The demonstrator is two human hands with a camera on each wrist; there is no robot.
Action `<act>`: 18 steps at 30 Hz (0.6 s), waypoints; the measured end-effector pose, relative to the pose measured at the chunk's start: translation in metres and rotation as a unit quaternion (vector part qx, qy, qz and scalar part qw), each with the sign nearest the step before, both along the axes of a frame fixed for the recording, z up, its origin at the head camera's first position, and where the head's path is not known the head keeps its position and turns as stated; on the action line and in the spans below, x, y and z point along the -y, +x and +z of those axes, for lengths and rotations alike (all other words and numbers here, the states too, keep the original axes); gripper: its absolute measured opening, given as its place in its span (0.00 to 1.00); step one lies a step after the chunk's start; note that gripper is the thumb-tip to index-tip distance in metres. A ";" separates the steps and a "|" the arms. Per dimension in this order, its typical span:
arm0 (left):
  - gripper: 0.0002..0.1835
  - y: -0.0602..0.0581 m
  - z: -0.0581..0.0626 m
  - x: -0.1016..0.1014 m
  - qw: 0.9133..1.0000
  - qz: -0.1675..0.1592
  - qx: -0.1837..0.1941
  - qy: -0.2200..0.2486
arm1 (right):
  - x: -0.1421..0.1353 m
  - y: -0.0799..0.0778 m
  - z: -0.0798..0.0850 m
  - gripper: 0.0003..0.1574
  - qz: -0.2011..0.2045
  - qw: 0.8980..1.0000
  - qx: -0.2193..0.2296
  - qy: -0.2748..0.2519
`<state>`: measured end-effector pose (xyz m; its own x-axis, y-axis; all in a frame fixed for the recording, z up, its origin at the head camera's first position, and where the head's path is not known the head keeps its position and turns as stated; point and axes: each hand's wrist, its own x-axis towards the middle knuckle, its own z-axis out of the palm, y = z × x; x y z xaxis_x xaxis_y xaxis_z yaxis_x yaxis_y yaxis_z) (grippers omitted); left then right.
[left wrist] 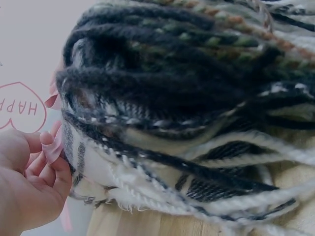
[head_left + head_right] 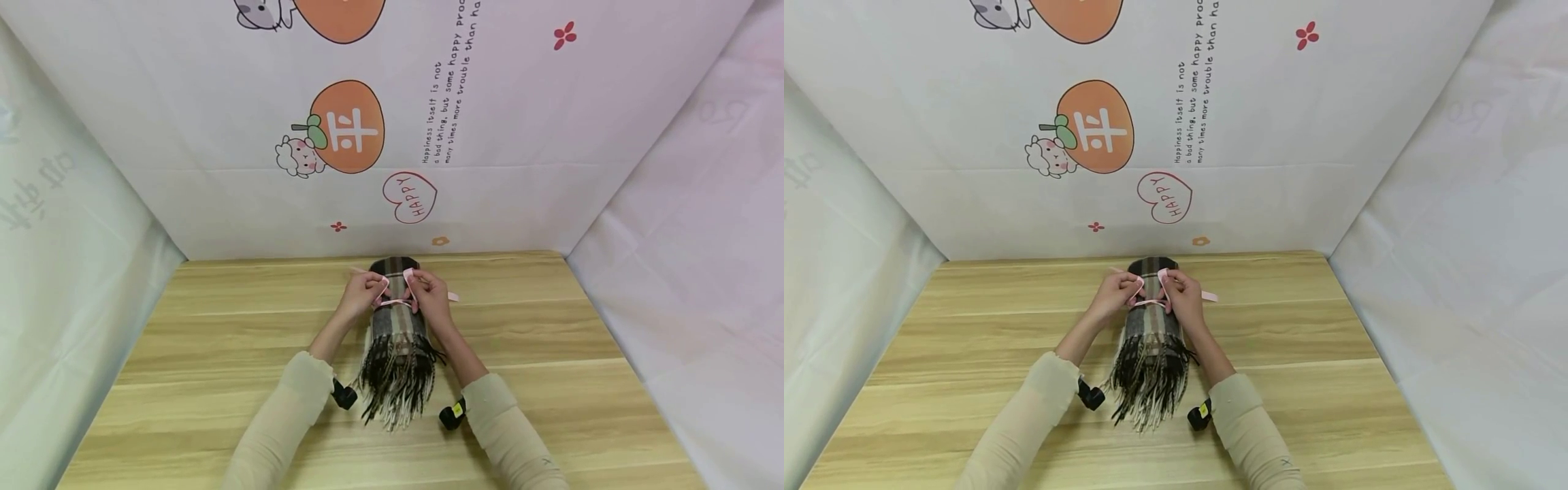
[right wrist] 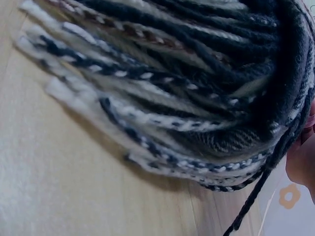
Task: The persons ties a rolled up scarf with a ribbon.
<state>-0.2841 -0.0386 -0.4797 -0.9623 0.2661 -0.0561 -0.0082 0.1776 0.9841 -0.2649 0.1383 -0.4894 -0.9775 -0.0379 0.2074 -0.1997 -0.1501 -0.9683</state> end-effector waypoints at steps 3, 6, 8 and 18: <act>0.15 -0.003 -0.006 -0.001 1.000 0.004 -0.011 0.000 | 0.000 0.005 0.009 0.14 0.014 1.000 -0.012 0.015; 0.13 -0.003 -0.007 -0.003 1.000 0.005 -0.027 -0.003 | -0.001 0.006 0.011 0.14 0.021 0.999 -0.024 0.034; 0.12 -0.003 -0.007 -0.004 0.999 0.000 -0.037 -0.005 | -0.001 0.007 0.011 0.15 0.024 0.998 -0.027 0.047; 0.10 -0.004 -0.006 -0.005 0.998 -0.021 -0.060 -0.024 | -0.001 0.006 0.017 0.15 0.041 0.993 -0.045 0.097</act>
